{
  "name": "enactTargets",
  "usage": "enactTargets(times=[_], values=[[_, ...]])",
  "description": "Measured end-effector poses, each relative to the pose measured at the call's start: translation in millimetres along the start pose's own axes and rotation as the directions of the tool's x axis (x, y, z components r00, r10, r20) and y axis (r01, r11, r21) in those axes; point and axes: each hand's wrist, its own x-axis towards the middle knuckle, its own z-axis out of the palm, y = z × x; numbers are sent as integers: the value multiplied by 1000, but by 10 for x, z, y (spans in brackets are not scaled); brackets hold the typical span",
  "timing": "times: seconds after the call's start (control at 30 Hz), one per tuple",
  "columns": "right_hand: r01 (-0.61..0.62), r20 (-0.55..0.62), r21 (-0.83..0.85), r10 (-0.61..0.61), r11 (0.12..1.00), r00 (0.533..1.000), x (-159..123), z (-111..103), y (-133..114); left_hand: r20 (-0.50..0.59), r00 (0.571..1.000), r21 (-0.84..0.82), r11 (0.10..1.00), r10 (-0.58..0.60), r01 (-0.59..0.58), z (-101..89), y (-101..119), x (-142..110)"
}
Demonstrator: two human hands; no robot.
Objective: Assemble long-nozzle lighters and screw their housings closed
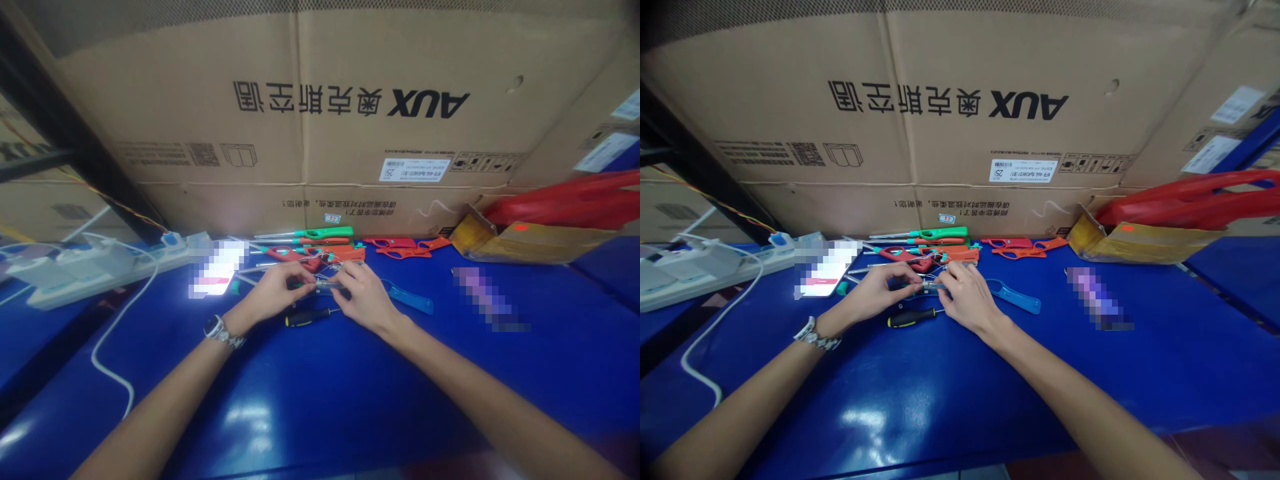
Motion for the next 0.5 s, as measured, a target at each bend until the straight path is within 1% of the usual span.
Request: enactTargets(times=[0.1, 0.2, 0.3, 0.37, 0.5], values=[[20, -23, -3, -20, 1000, 1000, -4, 3, -1, 3, 1000, 3, 1000, 14, -14, 2, -8, -2], [29, -13, -13, -30, 999, 999, -7, 15, -8, 4, 999, 32, 998, 53, -53, 11, 6, -3], [31, 28, -18, -30, 999, 999, -3, 28, -35, -2, 994, 100, 989, 105, -105, 19, 18, 0], [29, 68, -6, -29, 1000, 997, 2, 35, -49, 15, 991, 158, 978, 133, -134, 19, 11, 3], [-35, 136, 53, 27, 998, 990, 2, 32, -19, 69, 989, 281, 949, 129, -144, -1, -27, -2]])
